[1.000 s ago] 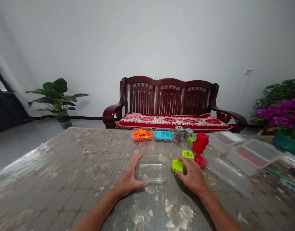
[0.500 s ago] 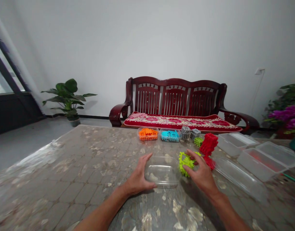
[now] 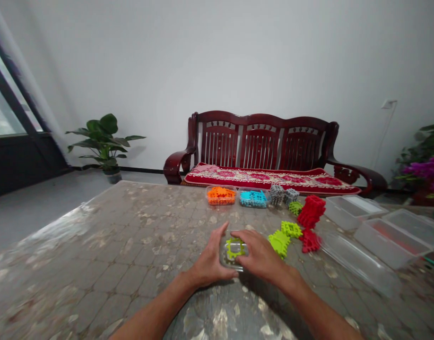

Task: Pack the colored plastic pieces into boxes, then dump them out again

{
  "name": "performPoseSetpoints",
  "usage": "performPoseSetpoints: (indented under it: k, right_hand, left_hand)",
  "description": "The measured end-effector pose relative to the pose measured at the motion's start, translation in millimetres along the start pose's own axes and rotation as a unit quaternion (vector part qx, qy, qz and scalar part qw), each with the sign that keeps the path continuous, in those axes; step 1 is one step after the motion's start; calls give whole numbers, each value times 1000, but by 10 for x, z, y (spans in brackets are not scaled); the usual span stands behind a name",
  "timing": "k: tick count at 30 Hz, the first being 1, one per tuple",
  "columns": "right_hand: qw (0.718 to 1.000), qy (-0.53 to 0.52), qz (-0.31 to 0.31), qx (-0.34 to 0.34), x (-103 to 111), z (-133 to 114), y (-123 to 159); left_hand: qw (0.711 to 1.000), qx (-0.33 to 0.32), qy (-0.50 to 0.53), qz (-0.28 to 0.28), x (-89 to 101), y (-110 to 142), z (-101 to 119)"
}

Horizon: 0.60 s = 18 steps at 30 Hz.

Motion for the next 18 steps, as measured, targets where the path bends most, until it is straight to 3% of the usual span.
performPoseSetpoints:
  k: [18]
  right_hand:
    - [1000, 16, -19, -11, -91, -5, -112]
  left_hand:
    - [1000, 1, 14, -2, -15, -2, -21]
Point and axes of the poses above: each hand's wrist, its own y-axis away from the middle knuckle, its own x-axis out of the back of the hand, z = x × y, the point moved 10 cm from there along -y, towards the middle knuckle, and after that the axes turned 7 degrees about -z, right-handed, at the moved point
